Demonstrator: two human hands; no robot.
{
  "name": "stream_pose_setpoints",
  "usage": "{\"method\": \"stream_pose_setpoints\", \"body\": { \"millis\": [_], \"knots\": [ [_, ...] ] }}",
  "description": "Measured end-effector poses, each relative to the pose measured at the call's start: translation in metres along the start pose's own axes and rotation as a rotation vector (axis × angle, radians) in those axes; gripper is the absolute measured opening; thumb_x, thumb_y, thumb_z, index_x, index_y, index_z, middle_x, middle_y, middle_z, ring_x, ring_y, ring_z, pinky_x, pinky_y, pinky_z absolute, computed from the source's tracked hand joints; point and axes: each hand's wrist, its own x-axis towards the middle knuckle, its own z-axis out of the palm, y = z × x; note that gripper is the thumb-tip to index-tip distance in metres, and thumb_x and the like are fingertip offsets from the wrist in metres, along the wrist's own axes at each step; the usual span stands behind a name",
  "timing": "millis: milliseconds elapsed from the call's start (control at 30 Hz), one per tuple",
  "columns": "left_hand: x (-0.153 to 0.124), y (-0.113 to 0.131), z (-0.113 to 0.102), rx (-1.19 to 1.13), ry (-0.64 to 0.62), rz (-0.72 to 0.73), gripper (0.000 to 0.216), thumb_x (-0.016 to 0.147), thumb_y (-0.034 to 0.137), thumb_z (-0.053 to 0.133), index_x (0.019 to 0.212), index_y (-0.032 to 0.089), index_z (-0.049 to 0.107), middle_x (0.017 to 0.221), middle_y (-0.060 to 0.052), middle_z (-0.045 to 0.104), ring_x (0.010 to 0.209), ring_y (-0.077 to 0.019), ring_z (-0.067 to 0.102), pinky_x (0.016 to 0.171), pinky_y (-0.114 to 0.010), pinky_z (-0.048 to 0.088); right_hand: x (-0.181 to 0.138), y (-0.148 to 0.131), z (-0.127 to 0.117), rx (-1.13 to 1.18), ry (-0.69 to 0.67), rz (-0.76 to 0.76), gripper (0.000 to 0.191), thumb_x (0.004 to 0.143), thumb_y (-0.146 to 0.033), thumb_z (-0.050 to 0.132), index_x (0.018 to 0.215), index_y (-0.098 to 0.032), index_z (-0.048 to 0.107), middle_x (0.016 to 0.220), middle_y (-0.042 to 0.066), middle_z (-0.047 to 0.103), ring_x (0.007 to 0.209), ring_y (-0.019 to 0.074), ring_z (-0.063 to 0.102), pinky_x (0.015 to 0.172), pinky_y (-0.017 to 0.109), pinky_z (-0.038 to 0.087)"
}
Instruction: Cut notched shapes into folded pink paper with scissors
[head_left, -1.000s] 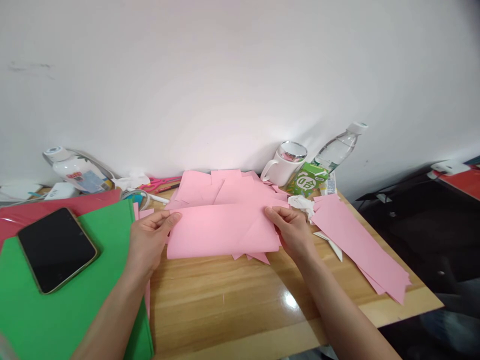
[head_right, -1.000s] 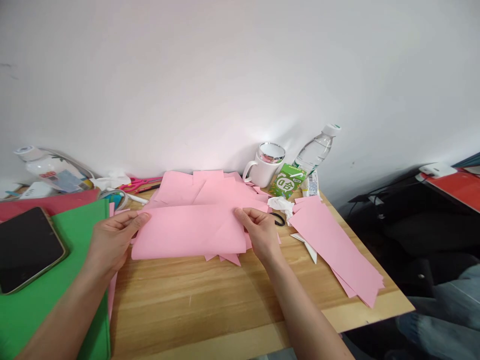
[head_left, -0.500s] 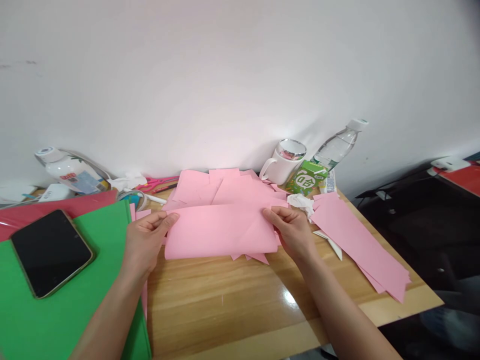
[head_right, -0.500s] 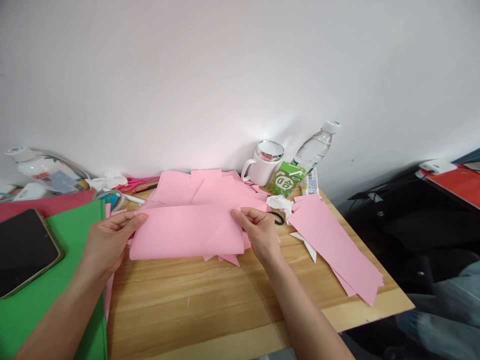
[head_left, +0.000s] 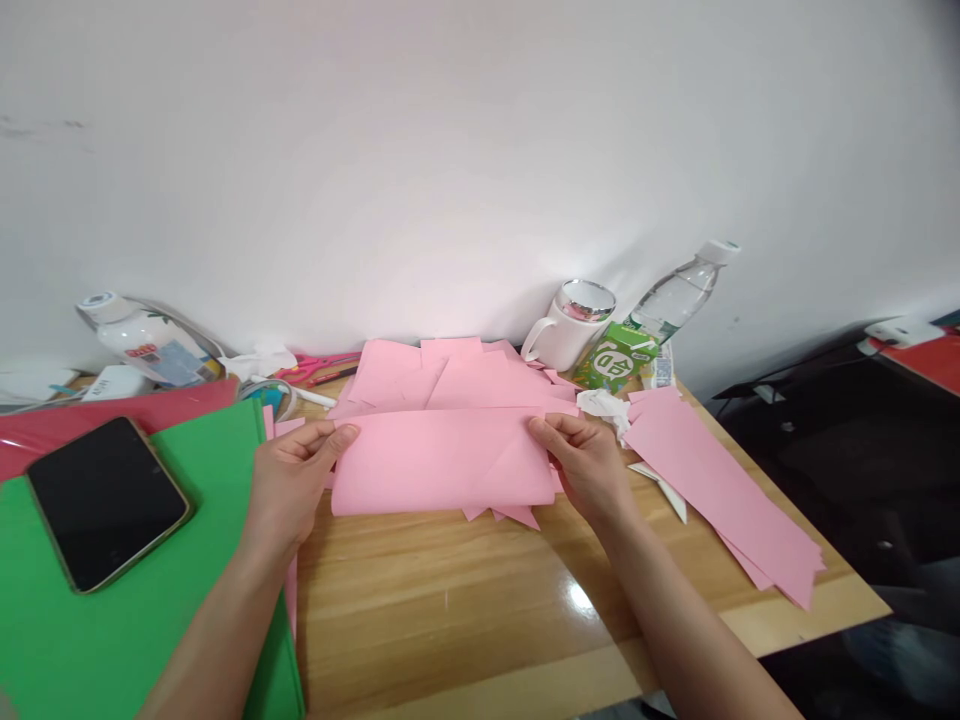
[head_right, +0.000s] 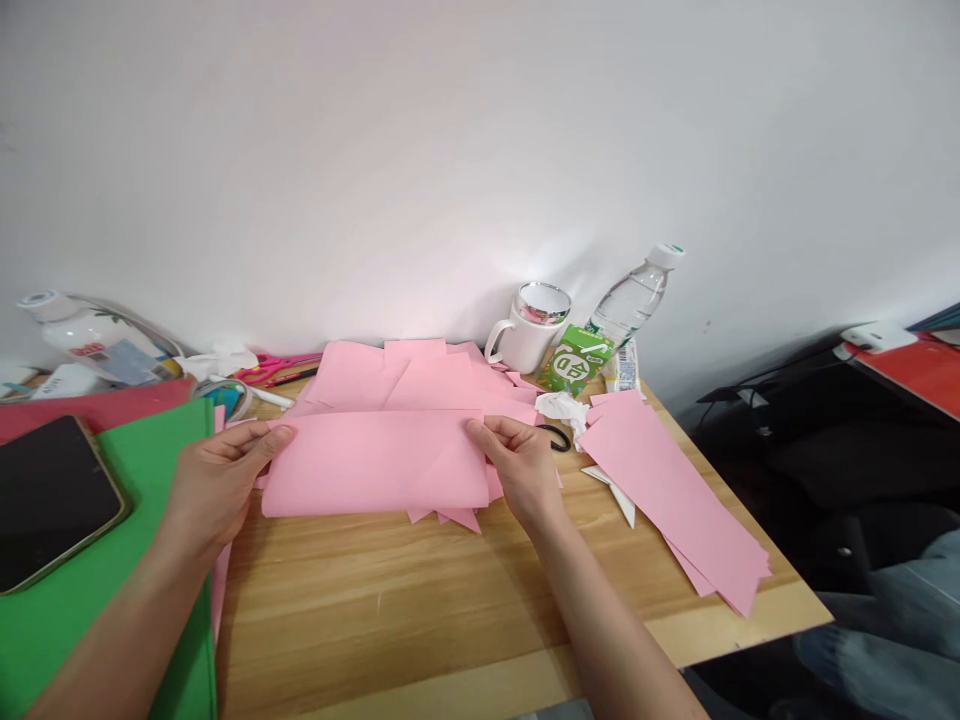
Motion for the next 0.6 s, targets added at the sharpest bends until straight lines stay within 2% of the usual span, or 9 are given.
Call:
{"method": "stream_pose_setpoints", "body": {
  "millis": [267,600],
  "knots": [
    [0.0003,-0.0003,0.0008,0.013,-0.021,-0.001,0.024,0.060,0.036,0.076,0.064,0.014,0.068,0.059,0.002,0.059,0.057,-0.0083,0.048,0.051,-0.018,0.037,0.0000,0.0015,0.0004,-0.010,0.032,-0.016,0.041,0.071,-0.040,0.069,0.047,-0.016,0.046,0.050,-0.006,0.029,0.048,0.0065,0.021,0.044,0.022,0.017],
    [0.0019,-0.0026,-0.0010,0.035,-0.057,-0.009,0.026,0.060,0.038,0.075,0.064,0.014,0.066,0.060,0.002,0.056,0.059,-0.0099,0.048,0.052,-0.019,0.037,-0.0005,0.0023,0.0002,0.006,0.073,0.001,0.032,0.070,-0.039,0.070,0.053,-0.015,0.057,0.050,-0.005,0.035,0.048,0.0067,0.025,0.044,0.022,0.020]
  ]
}}
